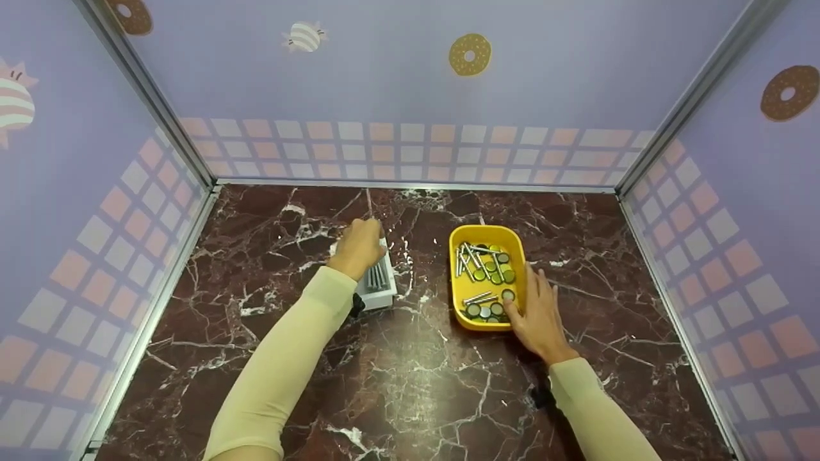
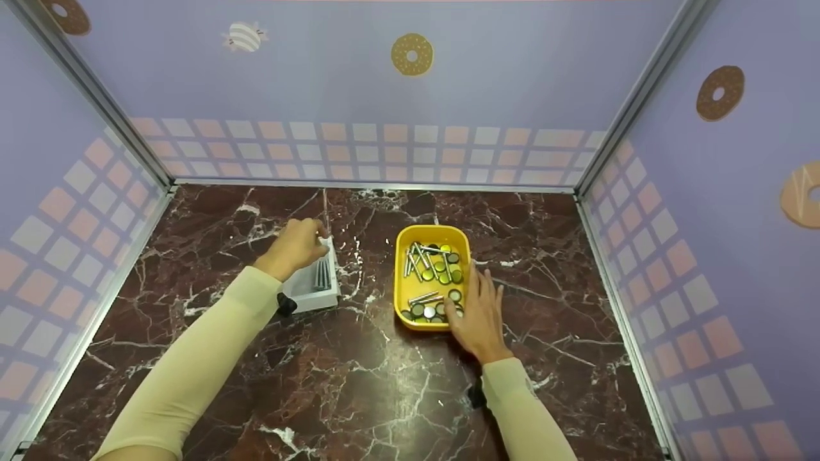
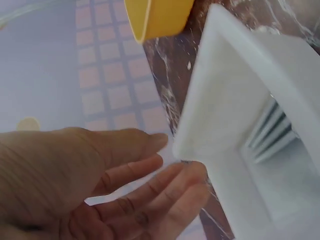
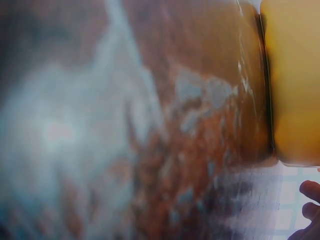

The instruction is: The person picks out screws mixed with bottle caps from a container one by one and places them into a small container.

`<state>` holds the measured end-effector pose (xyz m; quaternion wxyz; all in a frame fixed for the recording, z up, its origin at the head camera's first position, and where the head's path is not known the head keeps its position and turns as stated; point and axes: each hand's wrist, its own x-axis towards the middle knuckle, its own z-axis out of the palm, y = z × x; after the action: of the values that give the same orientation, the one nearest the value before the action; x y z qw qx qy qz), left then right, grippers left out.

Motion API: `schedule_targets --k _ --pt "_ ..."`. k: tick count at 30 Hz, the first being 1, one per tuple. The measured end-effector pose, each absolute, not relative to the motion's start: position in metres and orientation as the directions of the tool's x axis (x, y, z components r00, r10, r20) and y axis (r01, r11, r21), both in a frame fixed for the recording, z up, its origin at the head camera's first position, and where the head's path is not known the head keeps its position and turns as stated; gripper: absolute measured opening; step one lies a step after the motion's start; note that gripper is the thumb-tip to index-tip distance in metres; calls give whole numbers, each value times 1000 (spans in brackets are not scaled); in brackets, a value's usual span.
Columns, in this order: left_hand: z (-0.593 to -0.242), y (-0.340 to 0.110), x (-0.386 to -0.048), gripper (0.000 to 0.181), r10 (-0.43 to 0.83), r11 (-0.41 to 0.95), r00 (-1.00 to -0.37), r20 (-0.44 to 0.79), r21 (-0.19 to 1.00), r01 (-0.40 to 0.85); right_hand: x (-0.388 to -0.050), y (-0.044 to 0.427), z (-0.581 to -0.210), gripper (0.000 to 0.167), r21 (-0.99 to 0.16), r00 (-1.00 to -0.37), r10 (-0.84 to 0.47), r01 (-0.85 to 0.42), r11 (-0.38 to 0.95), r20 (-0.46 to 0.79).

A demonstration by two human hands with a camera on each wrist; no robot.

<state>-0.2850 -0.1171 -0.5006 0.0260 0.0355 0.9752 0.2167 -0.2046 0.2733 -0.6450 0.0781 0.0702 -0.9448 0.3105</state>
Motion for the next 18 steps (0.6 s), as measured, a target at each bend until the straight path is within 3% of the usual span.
schedule_targets --k 18 --pt "-487 -32 -271 29 309 866 -950 53 397 304 -204 274 -644 90 -577 -979 -82 -178 797 188"
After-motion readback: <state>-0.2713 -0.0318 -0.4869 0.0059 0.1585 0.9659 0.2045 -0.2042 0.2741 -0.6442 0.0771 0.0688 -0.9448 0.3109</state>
